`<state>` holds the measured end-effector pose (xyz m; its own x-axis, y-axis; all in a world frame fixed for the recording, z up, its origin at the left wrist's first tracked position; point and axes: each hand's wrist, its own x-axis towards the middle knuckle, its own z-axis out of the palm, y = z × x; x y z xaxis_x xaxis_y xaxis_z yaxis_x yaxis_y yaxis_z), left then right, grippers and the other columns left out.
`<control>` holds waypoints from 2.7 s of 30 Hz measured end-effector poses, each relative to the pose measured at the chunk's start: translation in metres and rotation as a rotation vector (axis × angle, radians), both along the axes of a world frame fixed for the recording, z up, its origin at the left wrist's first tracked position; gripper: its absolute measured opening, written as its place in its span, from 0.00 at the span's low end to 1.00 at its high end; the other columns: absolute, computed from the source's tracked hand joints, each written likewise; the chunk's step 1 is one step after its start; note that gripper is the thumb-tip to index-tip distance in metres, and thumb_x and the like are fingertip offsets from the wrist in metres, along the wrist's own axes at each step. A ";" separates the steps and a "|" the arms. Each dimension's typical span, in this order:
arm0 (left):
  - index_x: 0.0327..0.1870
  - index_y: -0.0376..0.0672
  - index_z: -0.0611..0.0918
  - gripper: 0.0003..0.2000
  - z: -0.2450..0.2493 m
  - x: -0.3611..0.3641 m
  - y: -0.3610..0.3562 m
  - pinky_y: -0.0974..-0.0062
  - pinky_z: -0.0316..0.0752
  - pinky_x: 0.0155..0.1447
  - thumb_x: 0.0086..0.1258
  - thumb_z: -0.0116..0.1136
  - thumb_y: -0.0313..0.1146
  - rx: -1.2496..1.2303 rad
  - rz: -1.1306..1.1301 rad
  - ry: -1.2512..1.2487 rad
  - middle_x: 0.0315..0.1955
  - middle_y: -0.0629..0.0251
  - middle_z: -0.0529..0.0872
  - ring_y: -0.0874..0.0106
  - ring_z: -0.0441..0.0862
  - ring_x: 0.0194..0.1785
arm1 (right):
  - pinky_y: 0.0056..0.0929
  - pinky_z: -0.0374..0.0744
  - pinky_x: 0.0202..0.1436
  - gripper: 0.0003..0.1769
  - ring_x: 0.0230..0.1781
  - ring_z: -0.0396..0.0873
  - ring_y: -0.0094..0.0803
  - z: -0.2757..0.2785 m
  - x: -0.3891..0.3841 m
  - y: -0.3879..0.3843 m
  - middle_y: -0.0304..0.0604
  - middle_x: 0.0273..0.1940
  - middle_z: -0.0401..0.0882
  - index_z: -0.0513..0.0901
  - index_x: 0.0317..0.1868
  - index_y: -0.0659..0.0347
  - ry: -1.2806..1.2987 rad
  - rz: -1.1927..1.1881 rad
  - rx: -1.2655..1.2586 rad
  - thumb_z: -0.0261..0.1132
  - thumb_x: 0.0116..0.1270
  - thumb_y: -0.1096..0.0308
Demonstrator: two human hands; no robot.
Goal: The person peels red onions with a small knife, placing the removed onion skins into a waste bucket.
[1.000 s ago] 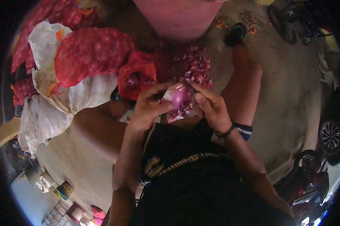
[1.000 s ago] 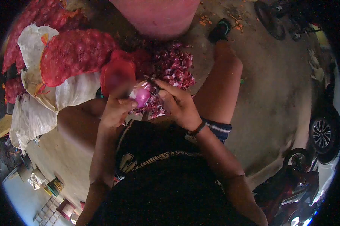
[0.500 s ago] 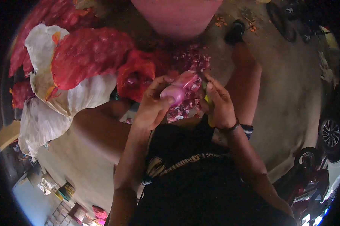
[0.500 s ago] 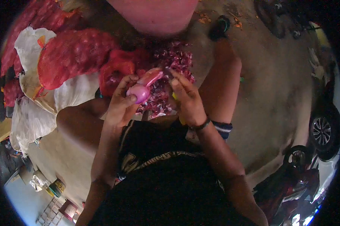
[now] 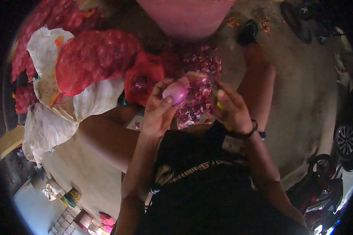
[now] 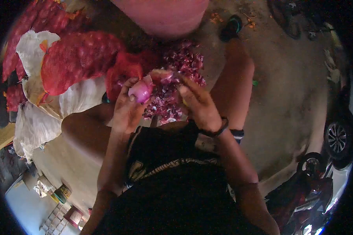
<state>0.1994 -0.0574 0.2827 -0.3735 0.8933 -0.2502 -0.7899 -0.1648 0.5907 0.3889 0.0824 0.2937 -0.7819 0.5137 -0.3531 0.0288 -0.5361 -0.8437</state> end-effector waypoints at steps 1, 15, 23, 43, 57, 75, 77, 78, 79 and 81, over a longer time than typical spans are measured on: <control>0.65 0.38 0.67 0.26 0.000 0.003 0.002 0.61 0.67 0.71 0.66 0.62 0.23 0.000 0.021 0.037 0.61 0.55 0.75 0.64 0.72 0.66 | 0.16 0.71 0.37 0.30 0.35 0.70 0.17 0.005 -0.002 -0.006 0.32 0.41 0.75 0.60 0.75 0.62 0.015 0.034 -0.009 0.55 0.79 0.60; 0.59 0.42 0.72 0.26 0.005 0.012 0.004 0.68 0.72 0.67 0.60 0.65 0.14 -0.017 0.094 0.243 0.58 0.58 0.76 0.68 0.75 0.62 | 0.29 0.75 0.59 0.21 0.55 0.79 0.31 0.015 -0.025 -0.036 0.47 0.57 0.81 0.72 0.66 0.69 -0.061 0.046 0.631 0.54 0.77 0.68; 0.63 0.40 0.69 0.27 0.011 0.009 -0.001 0.65 0.65 0.72 0.62 0.64 0.20 0.013 -0.005 0.034 0.60 0.58 0.75 0.65 0.73 0.65 | 0.15 0.62 0.28 0.24 0.25 0.61 0.13 0.037 -0.029 -0.030 0.28 0.31 0.71 0.69 0.71 0.63 0.057 -0.012 0.180 0.53 0.80 0.63; 0.66 0.36 0.69 0.30 0.021 -0.002 -0.016 0.66 0.70 0.70 0.61 0.66 0.20 0.010 -0.103 0.218 0.59 0.58 0.78 0.67 0.76 0.62 | 0.17 0.64 0.24 0.25 0.23 0.68 0.18 0.073 -0.025 -0.009 0.37 0.34 0.76 0.70 0.69 0.61 0.173 -0.121 0.035 0.53 0.79 0.56; 0.60 0.41 0.69 0.26 0.032 -0.004 -0.015 0.62 0.68 0.70 0.62 0.65 0.22 0.152 0.055 0.027 0.59 0.57 0.74 0.63 0.72 0.65 | 0.21 0.68 0.44 0.30 0.41 0.69 0.22 0.059 -0.034 -0.038 0.39 0.46 0.74 0.60 0.75 0.64 0.022 0.226 0.655 0.55 0.78 0.60; 0.63 0.37 0.68 0.27 0.021 -0.005 -0.014 0.64 0.74 0.63 0.70 0.59 0.45 0.077 0.102 0.035 0.57 0.54 0.78 0.63 0.76 0.62 | 0.40 0.79 0.41 0.31 0.39 0.81 0.47 -0.004 -0.017 0.003 0.52 0.49 0.79 0.60 0.75 0.58 -0.227 0.115 1.052 0.56 0.75 0.62; 0.63 0.36 0.69 0.29 0.021 -0.006 -0.014 0.64 0.76 0.60 0.70 0.59 0.48 0.087 0.071 0.062 0.56 0.54 0.79 0.63 0.76 0.62 | 0.47 0.78 0.51 0.30 0.48 0.80 0.56 -0.019 -0.015 0.005 0.58 0.56 0.76 0.63 0.73 0.58 -0.622 0.411 1.180 0.57 0.73 0.63; 0.64 0.36 0.68 0.29 0.023 -0.006 -0.013 0.64 0.76 0.59 0.71 0.58 0.49 0.079 0.055 0.070 0.56 0.54 0.79 0.63 0.77 0.61 | 0.49 0.76 0.56 0.28 0.52 0.79 0.59 -0.021 -0.015 0.004 0.61 0.60 0.74 0.65 0.71 0.58 -0.857 0.578 1.128 0.57 0.73 0.63; 0.64 0.35 0.68 0.30 0.026 -0.008 -0.015 0.64 0.77 0.58 0.72 0.57 0.49 0.063 0.044 0.078 0.56 0.54 0.79 0.63 0.77 0.60 | 0.49 0.77 0.55 0.29 0.51 0.79 0.57 -0.023 -0.015 0.001 0.59 0.57 0.76 0.65 0.71 0.56 -0.756 0.513 1.123 0.58 0.71 0.66; 0.64 0.34 0.68 0.30 0.030 -0.007 -0.021 0.65 0.78 0.56 0.73 0.55 0.51 0.036 0.051 0.066 0.55 0.54 0.79 0.64 0.78 0.59 | 0.47 0.79 0.53 0.31 0.49 0.80 0.55 -0.021 -0.015 -0.003 0.56 0.52 0.79 0.66 0.72 0.52 -0.558 0.386 1.106 0.60 0.69 0.71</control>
